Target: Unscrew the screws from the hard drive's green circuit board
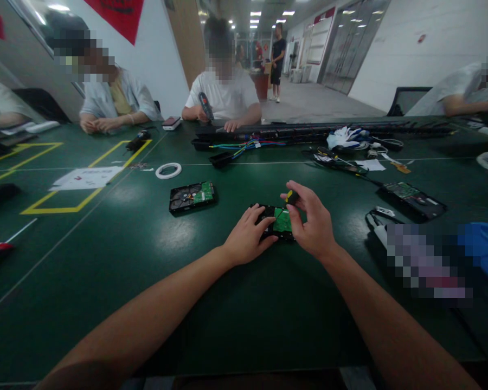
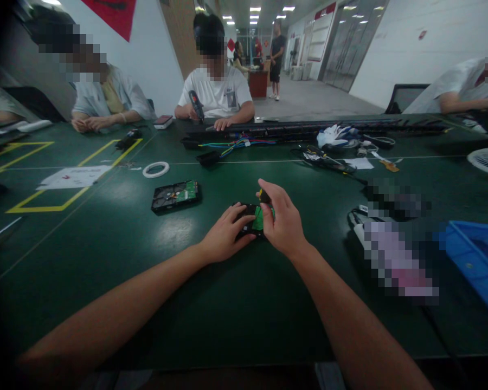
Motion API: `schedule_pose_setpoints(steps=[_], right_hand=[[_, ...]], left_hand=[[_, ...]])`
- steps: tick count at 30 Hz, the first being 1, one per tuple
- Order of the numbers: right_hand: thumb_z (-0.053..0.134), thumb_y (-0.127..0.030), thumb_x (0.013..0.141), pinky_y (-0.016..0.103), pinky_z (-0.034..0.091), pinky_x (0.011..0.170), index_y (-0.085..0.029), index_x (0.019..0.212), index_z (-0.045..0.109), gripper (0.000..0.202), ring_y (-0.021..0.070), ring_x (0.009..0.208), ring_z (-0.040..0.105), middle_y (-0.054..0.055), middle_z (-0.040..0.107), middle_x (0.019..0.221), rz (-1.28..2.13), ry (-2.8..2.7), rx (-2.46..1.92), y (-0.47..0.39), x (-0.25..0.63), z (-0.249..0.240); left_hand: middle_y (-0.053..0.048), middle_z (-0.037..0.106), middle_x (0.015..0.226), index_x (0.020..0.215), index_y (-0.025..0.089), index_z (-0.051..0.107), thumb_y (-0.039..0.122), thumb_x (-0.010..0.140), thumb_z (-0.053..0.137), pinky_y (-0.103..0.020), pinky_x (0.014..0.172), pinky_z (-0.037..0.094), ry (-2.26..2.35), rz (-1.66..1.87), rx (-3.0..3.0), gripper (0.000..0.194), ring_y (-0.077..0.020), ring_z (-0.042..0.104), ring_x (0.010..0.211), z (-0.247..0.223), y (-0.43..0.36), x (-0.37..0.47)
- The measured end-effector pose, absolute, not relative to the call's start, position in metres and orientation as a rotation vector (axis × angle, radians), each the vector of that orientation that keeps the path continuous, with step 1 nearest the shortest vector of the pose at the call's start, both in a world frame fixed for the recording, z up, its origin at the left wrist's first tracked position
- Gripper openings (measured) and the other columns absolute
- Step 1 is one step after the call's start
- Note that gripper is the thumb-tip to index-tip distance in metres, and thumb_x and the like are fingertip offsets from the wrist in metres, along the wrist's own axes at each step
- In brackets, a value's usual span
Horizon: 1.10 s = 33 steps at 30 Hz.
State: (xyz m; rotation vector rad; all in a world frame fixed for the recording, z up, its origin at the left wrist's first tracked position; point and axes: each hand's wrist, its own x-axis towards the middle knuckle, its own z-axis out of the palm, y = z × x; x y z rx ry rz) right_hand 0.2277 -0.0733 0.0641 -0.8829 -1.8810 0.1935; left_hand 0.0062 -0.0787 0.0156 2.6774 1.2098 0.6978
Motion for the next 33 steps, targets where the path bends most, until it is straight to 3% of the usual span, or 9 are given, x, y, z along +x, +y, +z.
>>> schedule_pose_setpoints(steps=[8,12,19,24,28,33], right_hand=[[0.069,-0.024,0.098,0.047,0.067,0.088,-0.037,0.144,0.06,0.049,0.0248,0.105,0.068,0.006,0.064,0.119,-0.016,-1.798,-0.954,-0.074,0.228,0.071],[0.062,-0.019,0.101,0.046,0.068,0.092,-0.036,0.144,0.058,0.047,0.0237,0.109,0.073,0.006,0.067,0.131,0.039,-1.786,-0.927,-0.072,0.23,0.068],[0.054,-0.018,0.103,0.051,0.065,0.103,-0.035,0.159,0.042,0.059,0.0252,0.116,0.075,0.009,0.061,0.152,0.167,-1.8,-0.911,-0.073,0.227,0.06],[0.064,-0.023,0.1,0.05,0.065,0.097,-0.034,0.152,0.052,0.055,0.0283,0.119,0.07,0.01,0.065,0.141,-0.018,-1.798,-0.955,-0.073,0.228,0.066],[0.071,-0.027,0.099,0.046,0.065,0.09,-0.032,0.146,0.057,0.049,0.026,0.108,0.07,0.008,0.069,0.123,-0.136,-1.763,-0.999,-0.072,0.23,0.069],[0.065,-0.025,0.102,0.047,0.064,0.095,-0.034,0.151,0.053,0.051,0.0248,0.105,0.073,0.007,0.071,0.128,-0.099,-1.782,-1.004,-0.07,0.23,0.064]], left_hand=[[-0.018,0.045,0.164,0.147,0.023,0.057,0.045,0.103,0.068,-0.068,0.129,0.031,1.207,0.723,2.652,0.05,-0.0404,0.032,0.162,0.016,-0.078,0.006],[-0.019,0.045,0.163,0.146,0.022,0.057,0.045,0.103,0.068,-0.066,0.13,0.031,1.212,0.703,2.664,0.05,-0.0402,0.032,0.162,0.017,-0.08,0.006],[-0.017,0.045,0.164,0.147,0.023,0.057,0.046,0.103,0.068,-0.066,0.13,0.031,1.214,0.707,2.661,0.051,-0.0396,0.032,0.162,0.016,-0.079,0.006],[-0.019,0.045,0.163,0.147,0.02,0.058,0.046,0.104,0.067,-0.064,0.131,0.031,1.216,0.701,2.682,0.051,-0.0404,0.032,0.162,0.017,-0.079,0.006],[-0.019,0.044,0.163,0.147,0.02,0.057,0.046,0.104,0.067,-0.064,0.13,0.032,1.206,0.699,2.687,0.051,-0.0404,0.033,0.161,0.017,-0.079,0.006],[-0.02,0.045,0.162,0.146,0.019,0.058,0.047,0.104,0.067,-0.063,0.131,0.031,1.21,0.709,2.69,0.051,-0.0411,0.033,0.161,0.015,-0.079,0.006]])
